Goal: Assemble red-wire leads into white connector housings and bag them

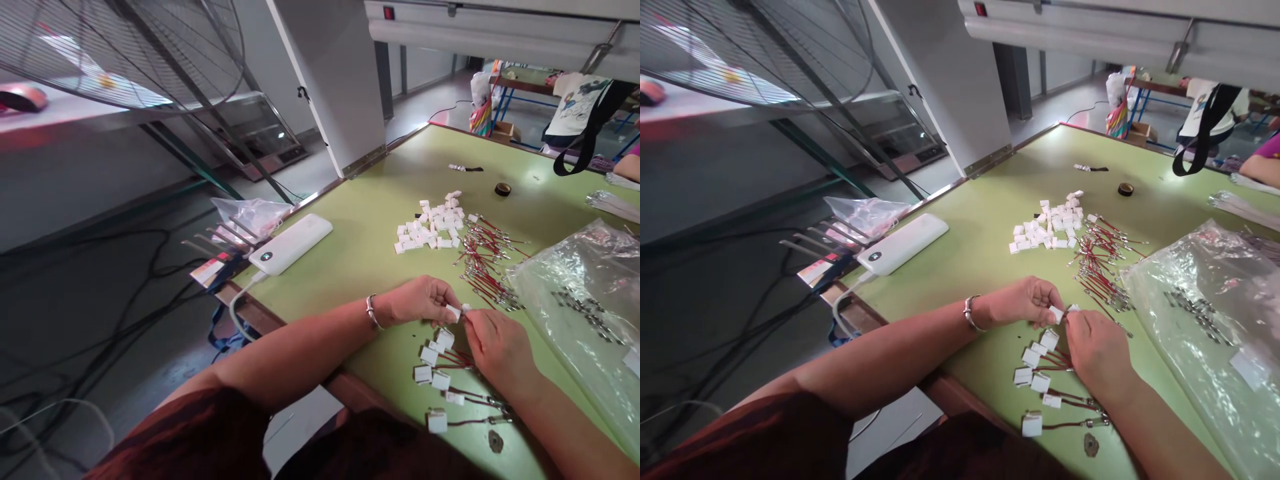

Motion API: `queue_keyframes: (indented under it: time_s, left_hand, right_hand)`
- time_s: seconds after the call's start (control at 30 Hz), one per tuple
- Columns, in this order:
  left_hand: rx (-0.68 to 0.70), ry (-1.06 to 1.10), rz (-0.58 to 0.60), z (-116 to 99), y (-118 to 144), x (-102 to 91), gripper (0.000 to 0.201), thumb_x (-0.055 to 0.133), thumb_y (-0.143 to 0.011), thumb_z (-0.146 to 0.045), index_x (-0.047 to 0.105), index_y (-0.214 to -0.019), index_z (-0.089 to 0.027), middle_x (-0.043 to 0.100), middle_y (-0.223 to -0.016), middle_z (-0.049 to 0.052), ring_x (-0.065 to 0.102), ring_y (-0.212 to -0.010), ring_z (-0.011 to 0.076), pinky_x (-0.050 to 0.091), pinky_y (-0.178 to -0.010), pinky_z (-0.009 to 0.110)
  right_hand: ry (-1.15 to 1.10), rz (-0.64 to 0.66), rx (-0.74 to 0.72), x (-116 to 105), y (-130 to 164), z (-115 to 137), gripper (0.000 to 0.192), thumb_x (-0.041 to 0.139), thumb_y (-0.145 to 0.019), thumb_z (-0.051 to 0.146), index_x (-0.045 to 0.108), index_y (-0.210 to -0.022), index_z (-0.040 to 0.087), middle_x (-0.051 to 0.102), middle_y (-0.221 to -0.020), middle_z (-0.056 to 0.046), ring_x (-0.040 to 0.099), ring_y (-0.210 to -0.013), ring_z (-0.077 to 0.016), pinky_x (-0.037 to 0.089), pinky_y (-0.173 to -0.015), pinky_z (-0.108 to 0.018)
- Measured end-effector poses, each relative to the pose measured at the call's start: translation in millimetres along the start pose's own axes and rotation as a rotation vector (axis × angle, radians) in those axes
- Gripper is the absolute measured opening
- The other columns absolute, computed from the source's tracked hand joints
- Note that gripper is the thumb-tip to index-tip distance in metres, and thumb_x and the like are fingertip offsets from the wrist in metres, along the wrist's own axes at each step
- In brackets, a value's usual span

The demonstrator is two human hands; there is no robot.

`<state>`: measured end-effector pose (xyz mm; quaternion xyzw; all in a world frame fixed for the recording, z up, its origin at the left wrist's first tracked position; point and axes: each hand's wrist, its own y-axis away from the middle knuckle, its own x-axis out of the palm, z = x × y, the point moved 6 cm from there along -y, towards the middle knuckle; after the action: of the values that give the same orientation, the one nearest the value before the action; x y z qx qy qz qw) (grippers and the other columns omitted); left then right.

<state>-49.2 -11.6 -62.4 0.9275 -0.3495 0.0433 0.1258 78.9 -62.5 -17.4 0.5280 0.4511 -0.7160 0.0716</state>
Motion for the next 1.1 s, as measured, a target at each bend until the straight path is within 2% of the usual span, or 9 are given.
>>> queue_keyframes:
  time_s: [0.17,0.27,0.37,0.47,0.53,0.7,0.83,1.0,1.1]
  left_hand:
    - [0.040,-0.209,0.002,-4,1,-0.9,0.033,0.081,-0.065,-0.036,0.068,-0.085,-0.013,0.061,-0.060,-0.003,0.051,-0.052,0.0063,0.040,-0.051,0.021]
    - [0.133,-0.362,0.056,-12,4,5.2,0.032,0.079,-0.067,-0.036,0.070,-0.087,-0.013,0.060,-0.064,-0.002,0.049,-0.056,0.0070,0.039,-0.053,0.021]
    - [0.197,-0.480,0.168,-16,9,17.2,0.029,0.078,-0.068,-0.036,0.073,-0.089,-0.016,0.056,-0.061,-0.002,0.046,-0.055,0.0079,0.039,-0.054,0.021]
    - [0.276,-0.579,0.239,-25,15,19.1,0.022,0.079,-0.068,-0.033,0.074,-0.084,-0.019,0.061,-0.070,0.001,0.052,-0.064,0.0108,0.043,-0.062,0.022]
    - [0.274,-0.690,0.061,-35,16,-3.0,0.016,0.074,-0.074,-0.032,0.073,-0.081,-0.018,0.065,-0.075,0.003,0.055,-0.068,0.0120,0.044,-0.065,0.023]
    - [-0.068,-1.038,-0.950,-57,42,-106.0,0.025,0.054,-0.089,-0.035,0.068,-0.089,-0.015,0.067,-0.085,0.007,0.059,-0.077,0.0184,0.044,-0.069,0.029]
    - [-0.210,-1.119,-0.920,-47,37,-123.8,0.030,0.061,-0.084,-0.040,0.064,-0.096,-0.013,0.065,-0.098,0.011,0.059,-0.087,0.0223,0.044,-0.073,0.030]
    - [-0.073,-1.089,-0.849,-42,30,-109.6,0.018,0.071,-0.074,-0.024,0.062,-0.087,-0.015,0.061,-0.078,0.003,0.055,-0.071,0.0161,0.041,-0.064,0.026]
    - [0.069,-0.898,-0.824,-44,30,-101.6,0.017,0.070,-0.070,-0.018,0.062,-0.084,-0.016,0.056,-0.066,-0.003,0.049,-0.060,0.0107,0.038,-0.057,0.022]
  right_hand:
    - [-0.123,0.171,0.055,5,-1,-6,0.021,0.045,-0.091,0.018,0.057,-0.073,0.018,0.058,-0.063,-0.001,0.050,-0.058,-0.0132,0.032,-0.055,-0.027]
    - [-0.284,0.356,0.234,3,-2,-27,0.018,0.049,-0.089,0.027,0.059,-0.075,0.021,0.060,-0.067,0.002,0.053,-0.060,-0.0118,0.036,-0.057,-0.025]
    - [-0.111,0.380,0.427,-3,2,-59,0.020,0.050,-0.088,0.033,0.061,-0.075,0.023,0.062,-0.073,0.001,0.054,-0.061,-0.0136,0.036,-0.055,-0.027]
    - [0.136,0.407,0.429,4,9,-74,0.019,0.049,-0.089,0.035,0.062,-0.081,0.023,0.063,-0.084,-0.002,0.057,-0.066,-0.0180,0.033,-0.053,-0.030]
    - [0.185,0.431,0.364,16,13,-72,0.021,0.045,-0.091,0.033,0.061,-0.083,0.022,0.062,-0.087,-0.004,0.058,-0.070,-0.0195,0.034,-0.054,-0.031]
    - [0.192,0.437,0.323,32,18,-60,0.020,0.040,-0.092,0.027,0.053,-0.078,0.020,0.060,-0.088,-0.007,0.058,-0.069,-0.0198,0.035,-0.057,-0.031]
    - [0.025,0.414,0.438,29,18,-61,0.020,0.036,-0.093,0.032,0.049,-0.081,0.021,0.062,-0.087,-0.007,0.057,-0.066,-0.0193,0.035,-0.057,-0.031]
    - [-0.331,0.457,0.640,28,16,-64,0.021,0.039,-0.090,0.037,0.049,-0.079,0.022,0.064,-0.072,-0.003,0.057,-0.063,-0.0181,0.038,-0.060,-0.030]
    - [-0.316,0.514,0.686,30,14,-63,0.018,0.043,-0.087,0.034,0.054,-0.080,0.021,0.066,-0.074,-0.003,0.058,-0.064,-0.0176,0.039,-0.062,-0.029]
